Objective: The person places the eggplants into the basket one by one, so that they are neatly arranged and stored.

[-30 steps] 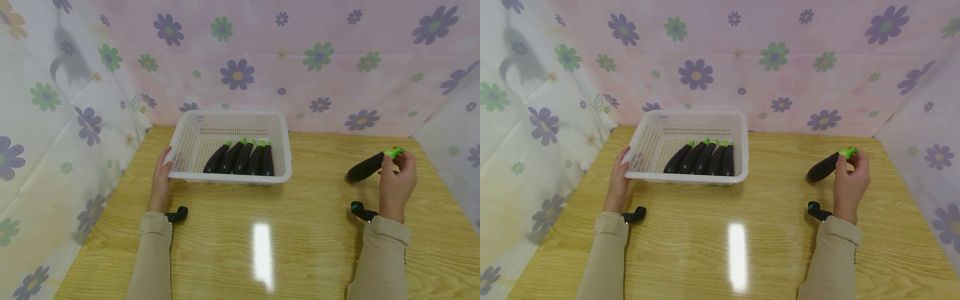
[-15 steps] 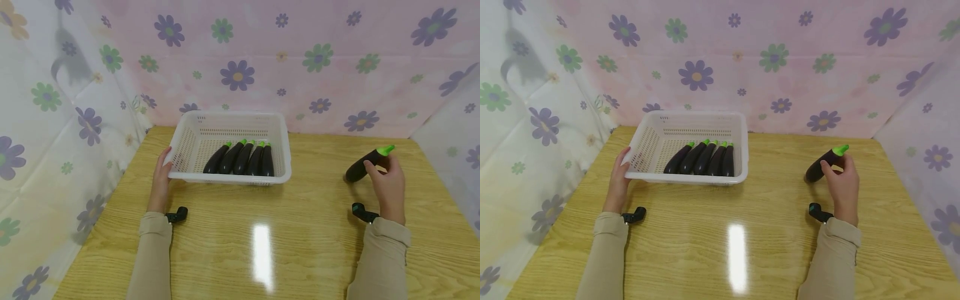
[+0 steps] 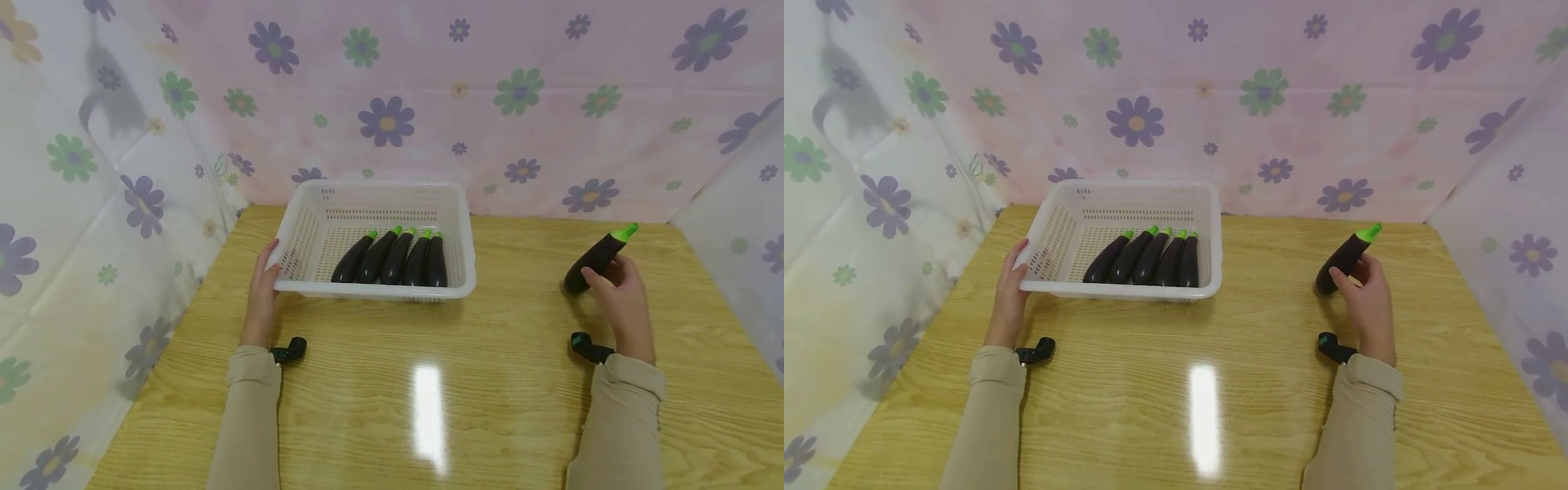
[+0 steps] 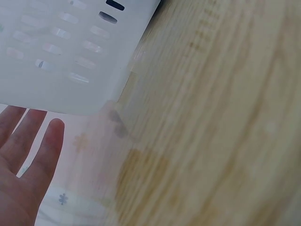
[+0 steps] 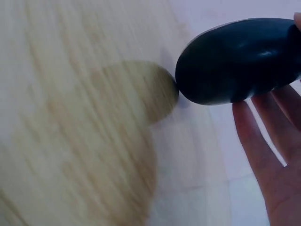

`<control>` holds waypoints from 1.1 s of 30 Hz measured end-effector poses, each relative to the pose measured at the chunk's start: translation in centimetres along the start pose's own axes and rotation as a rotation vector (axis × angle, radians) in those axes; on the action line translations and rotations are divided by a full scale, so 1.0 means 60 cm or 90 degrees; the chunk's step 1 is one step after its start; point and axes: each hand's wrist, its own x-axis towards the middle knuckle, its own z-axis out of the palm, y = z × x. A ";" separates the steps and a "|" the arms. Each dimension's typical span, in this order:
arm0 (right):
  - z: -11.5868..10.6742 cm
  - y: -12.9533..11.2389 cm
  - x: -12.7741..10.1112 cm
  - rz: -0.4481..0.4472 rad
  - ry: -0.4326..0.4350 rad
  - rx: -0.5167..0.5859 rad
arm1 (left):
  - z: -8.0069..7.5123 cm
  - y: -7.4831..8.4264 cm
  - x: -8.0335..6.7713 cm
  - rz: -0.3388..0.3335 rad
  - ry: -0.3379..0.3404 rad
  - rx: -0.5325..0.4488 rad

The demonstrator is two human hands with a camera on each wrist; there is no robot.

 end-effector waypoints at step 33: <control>0.037 -0.059 -0.006 0.012 -0.136 0.319 | 0.001 -0.001 -0.003 0.002 -0.001 -0.002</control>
